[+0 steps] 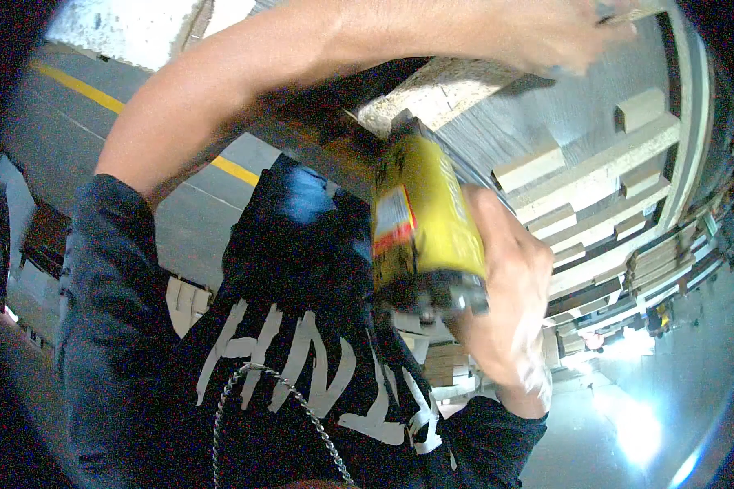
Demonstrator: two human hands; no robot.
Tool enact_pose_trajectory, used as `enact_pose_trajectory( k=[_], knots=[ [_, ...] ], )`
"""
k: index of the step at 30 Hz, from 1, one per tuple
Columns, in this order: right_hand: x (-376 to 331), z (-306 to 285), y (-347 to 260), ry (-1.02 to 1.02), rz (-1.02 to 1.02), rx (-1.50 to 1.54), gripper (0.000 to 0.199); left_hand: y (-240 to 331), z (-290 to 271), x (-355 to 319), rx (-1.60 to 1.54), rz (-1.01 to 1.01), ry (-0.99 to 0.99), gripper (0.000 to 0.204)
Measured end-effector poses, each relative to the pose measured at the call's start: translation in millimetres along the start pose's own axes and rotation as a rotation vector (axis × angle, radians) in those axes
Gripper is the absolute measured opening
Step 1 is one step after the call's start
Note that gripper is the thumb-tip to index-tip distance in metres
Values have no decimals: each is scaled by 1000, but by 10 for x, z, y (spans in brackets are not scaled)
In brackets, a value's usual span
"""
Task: Assembling wood frames using a pneumatic nail gun and wood strips.
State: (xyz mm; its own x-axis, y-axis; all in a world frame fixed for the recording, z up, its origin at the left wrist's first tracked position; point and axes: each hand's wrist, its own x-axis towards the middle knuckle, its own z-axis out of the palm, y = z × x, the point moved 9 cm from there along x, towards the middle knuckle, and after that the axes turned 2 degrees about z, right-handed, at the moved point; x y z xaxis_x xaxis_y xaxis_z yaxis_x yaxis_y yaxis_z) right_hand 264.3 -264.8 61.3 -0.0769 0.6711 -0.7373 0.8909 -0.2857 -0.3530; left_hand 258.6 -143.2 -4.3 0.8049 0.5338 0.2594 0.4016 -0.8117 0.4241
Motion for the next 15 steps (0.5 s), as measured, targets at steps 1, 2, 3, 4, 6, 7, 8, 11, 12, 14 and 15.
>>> enact_pose_trajectory(
  k=[1,2,3,4,6,7,8,11,12,14,15],
  knots=[
    [-7,18,-7,-6,-64,-2,32,-30,17,38,-135,-11,114,58],
    [-16,82,4,-15,-116,-21,36,-89,-10,-6,-245,-39,213,56],
    [-73,141,62,-17,-140,-50,40,-52,49,6,-244,-17,219,56],
    [-224,132,129,38,-124,-6,44,-23,70,28,-189,1,212,55],
    [-541,77,307,102,-40,117,54,89,-1,76,-1,94,160,55],
    [-721,22,405,167,-74,138,62,159,-41,63,116,175,115,55],
    [-937,23,585,181,23,184,61,162,-106,72,64,121,0,56],
    [-1541,77,1167,275,204,321,57,148,-170,81,130,47,13,55],
    [-1775,116,1448,389,274,338,52,152,-144,115,110,63,28,55],
    [-2206,227,1921,501,457,391,45,184,-123,173,100,123,25,55],
    [-2376,313,2187,493,561,421,43,175,-127,180,113,106,44,56]
  ],
)
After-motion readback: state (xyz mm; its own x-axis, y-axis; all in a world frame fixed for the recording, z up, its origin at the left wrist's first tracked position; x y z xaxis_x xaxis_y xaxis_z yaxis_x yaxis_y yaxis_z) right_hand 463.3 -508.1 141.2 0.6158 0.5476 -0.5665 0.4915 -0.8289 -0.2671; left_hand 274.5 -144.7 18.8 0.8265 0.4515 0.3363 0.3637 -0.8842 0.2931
